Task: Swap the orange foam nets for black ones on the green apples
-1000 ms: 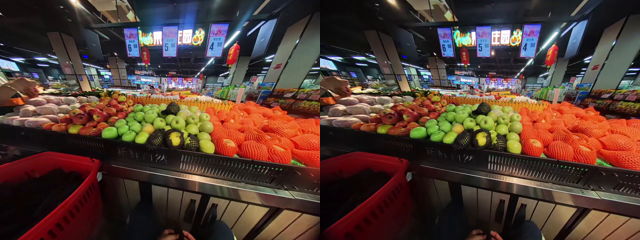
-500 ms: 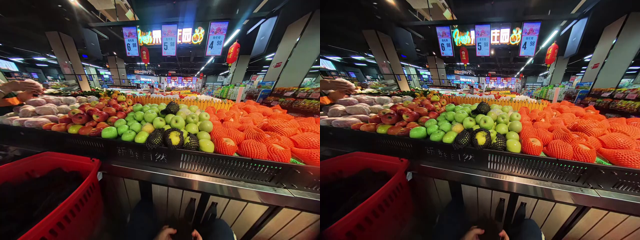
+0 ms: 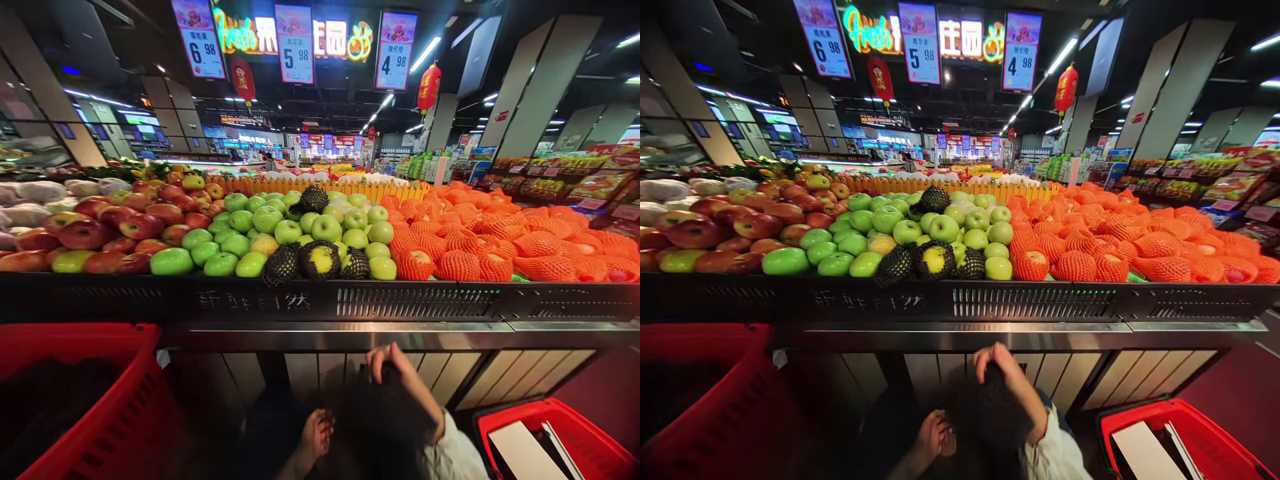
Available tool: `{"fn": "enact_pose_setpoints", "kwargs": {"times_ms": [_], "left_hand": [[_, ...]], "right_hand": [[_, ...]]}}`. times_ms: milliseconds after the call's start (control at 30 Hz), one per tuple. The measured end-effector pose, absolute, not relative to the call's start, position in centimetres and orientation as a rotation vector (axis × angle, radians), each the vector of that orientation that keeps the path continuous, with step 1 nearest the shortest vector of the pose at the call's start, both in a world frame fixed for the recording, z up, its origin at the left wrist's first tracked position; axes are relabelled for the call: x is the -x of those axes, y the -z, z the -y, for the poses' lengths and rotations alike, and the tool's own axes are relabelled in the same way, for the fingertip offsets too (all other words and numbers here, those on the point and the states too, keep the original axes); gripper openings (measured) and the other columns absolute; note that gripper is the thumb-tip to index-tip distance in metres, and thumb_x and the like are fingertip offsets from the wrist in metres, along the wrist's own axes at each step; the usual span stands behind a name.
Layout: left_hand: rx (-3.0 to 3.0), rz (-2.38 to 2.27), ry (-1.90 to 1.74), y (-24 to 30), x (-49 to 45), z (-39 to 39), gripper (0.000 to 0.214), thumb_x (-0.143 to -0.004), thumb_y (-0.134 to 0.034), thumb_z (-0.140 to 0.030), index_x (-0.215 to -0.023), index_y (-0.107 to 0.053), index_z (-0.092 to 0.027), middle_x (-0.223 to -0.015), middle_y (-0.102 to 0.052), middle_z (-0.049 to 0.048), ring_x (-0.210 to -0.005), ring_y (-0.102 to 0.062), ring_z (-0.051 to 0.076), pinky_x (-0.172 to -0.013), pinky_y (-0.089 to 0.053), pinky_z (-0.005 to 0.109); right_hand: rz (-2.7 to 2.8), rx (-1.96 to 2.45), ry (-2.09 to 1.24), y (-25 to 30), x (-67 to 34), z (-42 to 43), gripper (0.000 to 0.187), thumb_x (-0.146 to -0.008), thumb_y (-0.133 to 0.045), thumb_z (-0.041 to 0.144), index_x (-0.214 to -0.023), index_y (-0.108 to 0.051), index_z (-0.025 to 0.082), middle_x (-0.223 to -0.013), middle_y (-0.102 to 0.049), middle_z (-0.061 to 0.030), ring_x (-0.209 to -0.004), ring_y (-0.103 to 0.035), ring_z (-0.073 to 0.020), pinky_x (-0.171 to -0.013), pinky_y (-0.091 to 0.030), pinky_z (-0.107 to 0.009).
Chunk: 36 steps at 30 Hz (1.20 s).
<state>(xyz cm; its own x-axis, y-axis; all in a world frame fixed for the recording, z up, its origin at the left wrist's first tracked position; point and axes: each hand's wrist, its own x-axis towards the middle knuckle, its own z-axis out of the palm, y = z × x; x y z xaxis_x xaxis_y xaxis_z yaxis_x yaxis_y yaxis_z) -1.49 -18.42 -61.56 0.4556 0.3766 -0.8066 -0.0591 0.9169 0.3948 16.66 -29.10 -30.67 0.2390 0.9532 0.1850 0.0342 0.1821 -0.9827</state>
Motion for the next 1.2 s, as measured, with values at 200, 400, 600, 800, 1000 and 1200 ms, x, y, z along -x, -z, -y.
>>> {"fn": "enact_pose_setpoints", "kwargs": {"times_ms": [200, 400, 600, 800, 1000, 1200], "left_hand": [[-0.406, -1.092, -0.294, 60.3, 1.9, 18.7, 0.027, -0.094, -0.047, -0.035, -0.096, -0.063, -0.013, -0.074, -0.067, 0.0046, -0.057, -0.059, 0.013, -0.05, -0.037, 0.02], [-0.434, -1.081, -0.307, 59.9, 1.8, 18.8, 0.024, -0.094, -0.049, -0.036, -0.092, -0.063, -0.016, -0.075, -0.066, 0.0033, -0.056, -0.058, 0.012, -0.05, -0.036, 0.019], [-0.434, -1.058, -0.306, 60.5, 2.0, 18.6, 0.03, -0.093, -0.051, -0.042, -0.094, -0.065, -0.015, -0.078, -0.068, 0.0048, -0.06, -0.06, 0.013, -0.053, -0.039, 0.021], [-0.428, -1.065, -0.303, 60.0, 2.0, 18.6, 0.031, -0.093, -0.051, -0.041, -0.094, -0.065, -0.014, -0.079, -0.068, 0.0068, -0.059, -0.059, 0.014, -0.053, -0.037, 0.022], [-0.427, -1.059, -0.314, 59.6, 2.1, 18.8, 0.026, -0.091, -0.055, -0.04, -0.094, -0.066, -0.016, -0.079, -0.068, 0.0057, -0.061, -0.06, 0.015, -0.053, -0.039, 0.021], [-0.427, -1.062, -0.309, 59.6, 2.0, 18.7, 0.025, -0.092, -0.054, -0.038, -0.095, -0.065, -0.016, -0.079, -0.068, 0.0063, -0.059, -0.06, 0.014, -0.053, -0.037, 0.022]], "right_hand": [[1.082, 1.821, 0.304, 18.7, -21.3, 25.4, 0.042, -0.086, -0.061, 0.047, -0.116, -0.068, 0.018, -0.111, -0.067, -0.0109, -0.093, -0.062, -0.0244, -0.081, -0.048, -0.037], [1.064, 2.313, 0.425, 17.7, -21.2, 21.0, 0.064, -0.087, -0.059, 0.043, -0.146, -0.049, 0.021, -0.129, -0.063, -0.0161, -0.099, -0.068, -0.0324, -0.072, -0.05, -0.039], [0.941, 2.325, 0.379, 17.4, -20.7, 20.4, 0.058, -0.08, -0.067, 0.043, -0.13, -0.059, 0.016, -0.113, -0.071, -0.0148, -0.101, -0.067, -0.0319, -0.073, -0.048, -0.038], [0.791, 2.123, 0.574, 19.4, -20.5, 20.0, 0.059, -0.078, -0.068, 0.045, -0.132, -0.058, 0.022, -0.125, -0.064, -0.0103, -0.091, -0.066, -0.025, -0.064, -0.044, -0.032], [0.698, 1.721, 0.743, 21.1, -20.7, 19.8, 0.057, -0.079, -0.07, 0.045, -0.126, -0.06, 0.015, -0.123, -0.065, -0.0152, -0.111, -0.063, -0.0273, -0.085, -0.055, -0.039], [0.622, 1.334, 0.571, 21.4, -20.2, 22.8, 0.061, -0.07, -0.078, 0.048, -0.119, -0.062, 0.015, -0.119, -0.067, -0.0147, -0.099, -0.067, -0.0241, -0.071, -0.057, -0.034]]}}
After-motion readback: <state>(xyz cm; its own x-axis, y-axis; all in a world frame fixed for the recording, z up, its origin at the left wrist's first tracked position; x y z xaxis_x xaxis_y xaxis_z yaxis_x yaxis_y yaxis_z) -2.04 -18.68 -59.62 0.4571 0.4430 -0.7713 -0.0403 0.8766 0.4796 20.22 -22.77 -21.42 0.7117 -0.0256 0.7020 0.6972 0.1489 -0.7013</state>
